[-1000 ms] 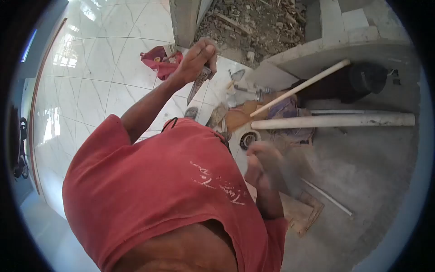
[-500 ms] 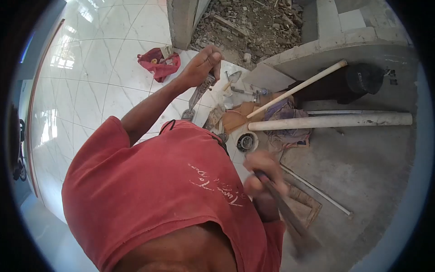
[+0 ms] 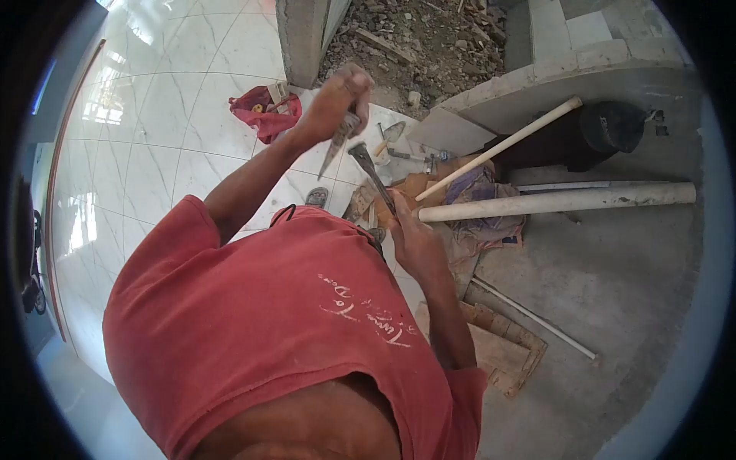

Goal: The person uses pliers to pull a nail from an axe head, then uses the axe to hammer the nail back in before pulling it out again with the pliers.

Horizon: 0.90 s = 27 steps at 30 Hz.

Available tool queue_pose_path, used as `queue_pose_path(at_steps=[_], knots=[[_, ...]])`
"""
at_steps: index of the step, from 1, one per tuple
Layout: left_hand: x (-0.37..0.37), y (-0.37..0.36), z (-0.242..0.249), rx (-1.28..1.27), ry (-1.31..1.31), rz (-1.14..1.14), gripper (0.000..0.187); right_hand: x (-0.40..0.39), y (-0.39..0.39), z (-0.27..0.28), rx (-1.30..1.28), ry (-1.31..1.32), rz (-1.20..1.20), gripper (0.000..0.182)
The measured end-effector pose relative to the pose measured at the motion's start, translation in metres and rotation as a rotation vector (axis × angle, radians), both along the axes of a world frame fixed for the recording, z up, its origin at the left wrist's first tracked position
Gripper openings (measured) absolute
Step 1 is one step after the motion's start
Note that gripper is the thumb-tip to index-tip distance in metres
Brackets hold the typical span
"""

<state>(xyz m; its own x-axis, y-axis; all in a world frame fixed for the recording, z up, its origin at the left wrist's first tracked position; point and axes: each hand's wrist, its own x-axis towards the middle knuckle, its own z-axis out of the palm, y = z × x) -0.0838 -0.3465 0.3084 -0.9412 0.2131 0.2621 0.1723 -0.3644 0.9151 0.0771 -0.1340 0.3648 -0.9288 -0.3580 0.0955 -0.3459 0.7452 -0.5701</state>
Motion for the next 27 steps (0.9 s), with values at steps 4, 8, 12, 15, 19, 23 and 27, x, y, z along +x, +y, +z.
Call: queue_pose_path(at_steps=[4,8,12,15,19,23,27], knots=[[-0.014,-0.015,0.009,-0.073,-0.079,0.109,0.024,0.018,0.016,0.041,-0.035,-0.052,-0.093,0.041],[-0.016,-0.012,0.001,-0.126,-0.024,0.083,0.027,0.009,-0.002,0.075,-0.578,0.219,-0.008,0.050],[-0.007,-0.006,0.003,-0.178,-0.016,0.072,0.031,-0.014,-0.020,0.035,-0.095,-0.119,-0.033,0.039],[-0.004,-0.003,-0.001,-0.194,-0.030,0.079,0.032,-0.007,-0.013,0.024,0.019,-0.144,0.067,0.040],[0.001,-0.007,-0.004,-0.159,-0.053,0.019,0.031,0.007,0.014,0.063,0.050,0.153,0.025,0.033],[0.002,-0.007,0.002,-0.140,-0.054,0.015,0.031,0.005,0.021,0.022,-0.307,0.207,0.100,0.030],[0.003,-0.006,-0.007,-0.164,-0.044,0.029,0.029,0.000,-0.002,0.000,-0.068,-0.126,-0.131,0.029]])
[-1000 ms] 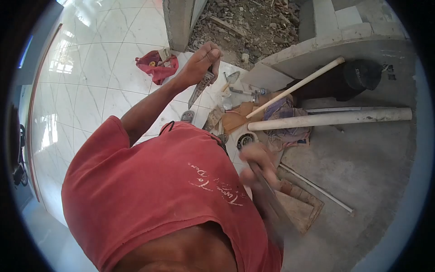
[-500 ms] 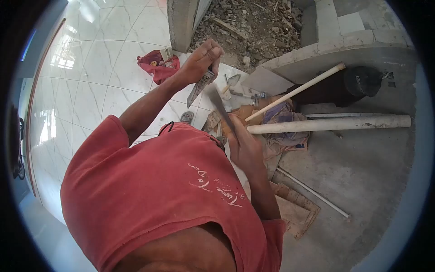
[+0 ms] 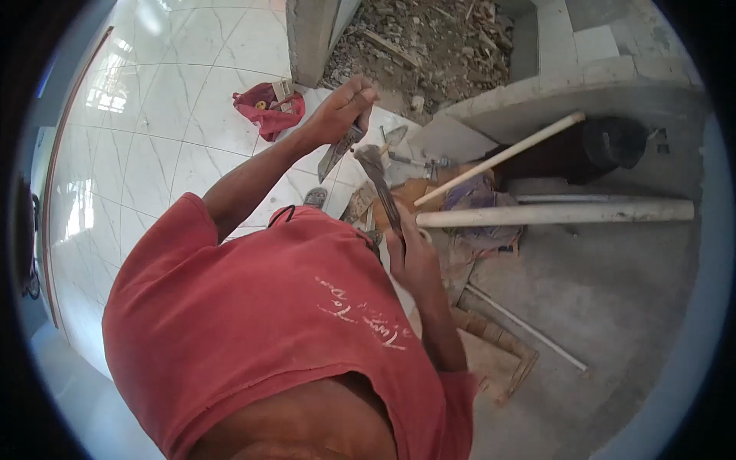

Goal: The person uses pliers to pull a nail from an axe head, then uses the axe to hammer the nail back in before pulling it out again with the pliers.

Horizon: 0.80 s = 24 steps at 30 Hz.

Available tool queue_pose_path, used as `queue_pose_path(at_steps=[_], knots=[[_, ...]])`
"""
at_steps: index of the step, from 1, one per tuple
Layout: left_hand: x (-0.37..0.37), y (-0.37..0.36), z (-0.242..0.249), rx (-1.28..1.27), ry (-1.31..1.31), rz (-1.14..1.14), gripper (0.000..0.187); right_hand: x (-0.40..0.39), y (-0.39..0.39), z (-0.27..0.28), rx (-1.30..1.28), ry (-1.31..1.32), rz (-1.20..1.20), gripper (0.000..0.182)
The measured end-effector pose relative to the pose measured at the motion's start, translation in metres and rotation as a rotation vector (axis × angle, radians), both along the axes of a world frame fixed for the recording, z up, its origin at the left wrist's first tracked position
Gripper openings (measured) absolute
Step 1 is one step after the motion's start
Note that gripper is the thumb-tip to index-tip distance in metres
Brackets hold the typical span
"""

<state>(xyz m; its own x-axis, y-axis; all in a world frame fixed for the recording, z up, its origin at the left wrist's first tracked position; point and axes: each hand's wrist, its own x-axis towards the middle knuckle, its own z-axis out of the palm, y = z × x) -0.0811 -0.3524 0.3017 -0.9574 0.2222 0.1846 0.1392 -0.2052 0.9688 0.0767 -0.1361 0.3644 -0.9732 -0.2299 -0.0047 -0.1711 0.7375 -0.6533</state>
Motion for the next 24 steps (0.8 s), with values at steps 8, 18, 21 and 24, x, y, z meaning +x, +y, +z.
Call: queue_pose_path(at_steps=[8,18,21,24], knots=[[-0.003,-0.001,0.009,0.079,-0.040,-0.036,0.029,-0.001,0.008,0.024,-0.569,0.490,0.274,0.033],[0.000,-0.004,0.010,0.050,-0.068,-0.033,0.026,0.008,0.020,0.044,-0.513,0.311,0.364,0.041],[-0.003,-0.005,0.010,0.092,-0.043,-0.038,0.026,-0.012,-0.009,0.013,0.168,0.038,0.118,0.040],[-0.019,-0.011,0.000,-0.018,-0.008,0.014,0.027,-0.008,-0.005,0.024,0.031,0.131,0.016,0.041]])
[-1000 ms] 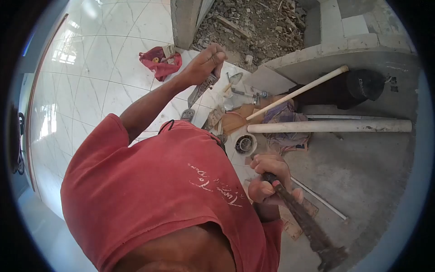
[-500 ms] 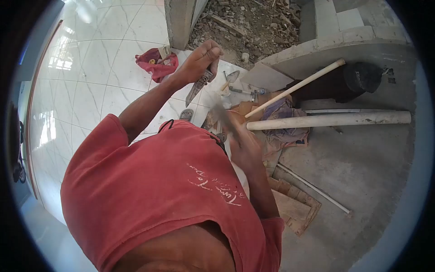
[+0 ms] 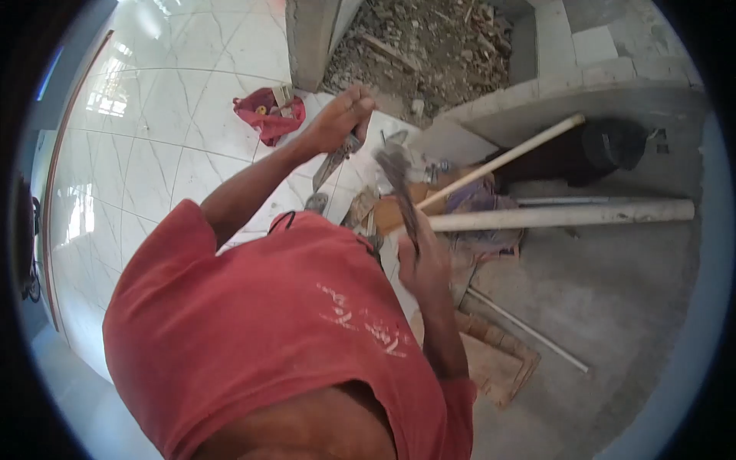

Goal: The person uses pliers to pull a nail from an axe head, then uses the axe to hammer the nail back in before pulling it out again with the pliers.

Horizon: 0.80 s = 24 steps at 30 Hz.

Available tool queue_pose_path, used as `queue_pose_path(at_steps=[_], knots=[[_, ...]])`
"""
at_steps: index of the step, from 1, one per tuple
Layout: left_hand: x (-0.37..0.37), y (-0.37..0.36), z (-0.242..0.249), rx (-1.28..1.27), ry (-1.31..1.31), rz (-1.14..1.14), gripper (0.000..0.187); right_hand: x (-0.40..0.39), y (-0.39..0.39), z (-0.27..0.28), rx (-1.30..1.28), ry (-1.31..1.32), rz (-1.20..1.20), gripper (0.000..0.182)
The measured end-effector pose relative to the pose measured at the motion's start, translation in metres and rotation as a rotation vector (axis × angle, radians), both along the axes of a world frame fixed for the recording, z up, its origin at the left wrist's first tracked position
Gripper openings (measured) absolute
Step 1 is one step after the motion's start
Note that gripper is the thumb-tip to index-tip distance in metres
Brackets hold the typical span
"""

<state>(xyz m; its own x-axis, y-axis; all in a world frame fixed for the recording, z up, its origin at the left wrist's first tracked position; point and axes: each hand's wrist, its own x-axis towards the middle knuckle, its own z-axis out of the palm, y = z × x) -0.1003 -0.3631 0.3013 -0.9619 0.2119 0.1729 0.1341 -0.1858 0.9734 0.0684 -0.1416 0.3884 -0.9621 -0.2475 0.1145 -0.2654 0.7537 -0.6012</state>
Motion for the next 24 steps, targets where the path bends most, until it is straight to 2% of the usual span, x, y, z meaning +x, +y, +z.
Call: queue_pose_path(at_steps=[2,3,4,5,6,8,10,12,13,14,15,17,18,20,21,22,23,24], knots=[[0.010,0.004,-0.013,-0.039,0.069,0.031,0.028,0.015,0.023,0.022,-0.044,-0.049,-0.075,0.039],[0.019,0.004,0.004,0.030,-0.039,-0.010,0.030,0.004,0.030,0.033,-0.353,0.045,0.256,0.039],[0.012,0.004,0.007,0.024,-0.016,-0.012,0.030,-0.013,0.029,0.040,-0.657,0.181,0.610,0.040],[0.012,0.006,0.008,0.037,-0.008,-0.023,0.030,0.004,0.011,0.037,-0.639,0.371,0.394,0.029],[0.016,0.008,0.007,0.054,-0.014,-0.032,0.029,0.006,0.001,0.023,-0.632,0.363,0.396,0.029],[0.012,0.008,0.003,0.029,0.028,-0.023,0.029,-0.010,-0.006,-0.014,0.046,0.129,0.185,0.020],[0.021,0.009,0.002,-0.002,0.048,-0.028,0.028,0.007,0.000,-0.006,0.062,0.069,0.086,0.018],[0.021,-0.001,0.008,0.055,-0.068,-0.022,0.024,-0.001,0.004,0.011,0.059,0.044,0.019,0.017],[0.010,0.000,-0.019,-0.269,0.357,0.141,0.024,0.012,0.009,0.036,-0.107,0.026,0.048,0.027],[0.019,0.001,0.004,0.104,-0.099,-0.034,0.023,0.025,0.012,0.050,-0.274,0.016,0.064,0.038],[0.019,0.003,0.005,0.067,-0.055,-0.026,0.023,0.020,0.015,0.038,-0.277,0.039,0.059,0.038],[0.020,0.009,0.007,0.045,-0.020,-0.014,0.023,0.008,0.027,0.003,-0.538,0.233,0.439,0.041],[0.020,0.009,0.010,0.063,-0.036,-0.023,0.023,0.004,0.023,-0.006,-0.531,0.227,0.440,0.041],[0.019,0.007,0.010,0.070,-0.034,-0.030,0.023,-0.006,0.004,-0.022,0.136,-0.262,-0.107,0.036],[0.018,0.002,0.003,0.036,-0.046,-0.009,0.024,0.002,0.005,-0.013,0.114,-0.046,-0.049,0.031],[0.017,0.002,-0.005,0.007,-0.071,0.003,0.024,-0.003,0.007,0.003,0.108,-0.037,-0.039,0.031],[0.009,0.003,-0.021,-0.126,0.004,0.063,0.024,0.007,0.012,0.025,-0.042,0.052,0.045,0.028],[0.025,0.009,-0.020,-0.128,-0.031,0.039,0.024,0.021,0.016,0.036,-0.194,0.144,0.115,0.026]])
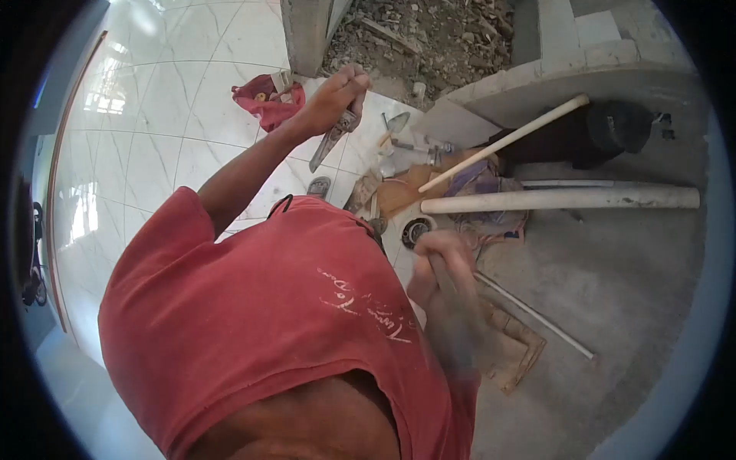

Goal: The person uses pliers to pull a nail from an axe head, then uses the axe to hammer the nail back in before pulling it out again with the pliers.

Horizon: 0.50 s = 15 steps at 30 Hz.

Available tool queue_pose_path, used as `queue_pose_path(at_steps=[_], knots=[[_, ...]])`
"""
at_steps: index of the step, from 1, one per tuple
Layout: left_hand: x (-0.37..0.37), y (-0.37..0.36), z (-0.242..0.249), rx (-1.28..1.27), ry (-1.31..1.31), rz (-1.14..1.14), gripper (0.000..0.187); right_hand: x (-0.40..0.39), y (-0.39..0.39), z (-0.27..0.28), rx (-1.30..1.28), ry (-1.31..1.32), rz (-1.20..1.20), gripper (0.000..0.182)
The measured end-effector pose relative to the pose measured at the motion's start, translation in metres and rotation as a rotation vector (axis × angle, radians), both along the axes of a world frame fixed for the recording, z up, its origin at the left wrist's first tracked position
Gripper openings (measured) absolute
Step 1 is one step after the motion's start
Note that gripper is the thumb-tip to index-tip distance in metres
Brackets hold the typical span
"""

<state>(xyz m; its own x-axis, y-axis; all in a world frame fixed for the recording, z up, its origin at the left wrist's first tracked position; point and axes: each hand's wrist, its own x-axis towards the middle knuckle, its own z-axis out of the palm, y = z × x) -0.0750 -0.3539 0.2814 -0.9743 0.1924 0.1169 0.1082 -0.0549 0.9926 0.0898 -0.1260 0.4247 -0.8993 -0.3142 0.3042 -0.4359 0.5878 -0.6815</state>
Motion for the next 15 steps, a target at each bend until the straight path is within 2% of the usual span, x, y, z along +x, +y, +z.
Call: queue_pose_path(at_steps=[1,2,4,5,8,9,11,12,14,15], knots=[[-0.005,0.000,0.009,0.052,-0.027,-0.017,0.024,0.000,0.000,-0.005,-0.295,0.061,0.113,0.022],[-0.009,0.000,0.018,0.108,-0.055,-0.032,0.024,-0.002,0.004,-0.024,-0.295,0.077,0.114,0.022],[-0.007,0.001,0.021,0.074,-0.030,-0.035,0.025,0.001,0.017,-0.067,0.637,0.078,0.088,0.023],[-0.009,0.000,0.024,0.049,-0.053,-0.046,0.025,-0.024,-0.018,-0.059,0.217,-0.216,-0.029,0.029],[-0.006,-0.002,0.011,0.052,-0.076,-0.040,0.024,-0.021,-0.003,-0.057,0.329,-0.269,-0.163,0.037],[-0.013,-0.005,0.006,0.083,-0.072,-0.031,0.024,-0.028,-0.016,-0.034,-0.001,-0.023,-0.085,0.031],[-0.003,0.000,0.008,0.059,-0.131,-0.035,0.024,-0.009,-0.001,0.003,0.004,0.015,-0.085,0.029],[-0.014,-0.001,0.013,0.027,-0.096,-0.015,0.023,-0.010,-0.003,-0.003,-0.001,0.021,-0.093,0.029],[-0.012,0.001,0.016,0.033,-0.066,-0.046,0.023,-0.015,-0.006,-0.026,-0.658,0.174,0.143,0.026],[-0.012,0.001,0.017,0.007,-0.045,-0.040,0.024,-0.017,-0.005,-0.039,-0.349,0.185,0.084,0.035]])
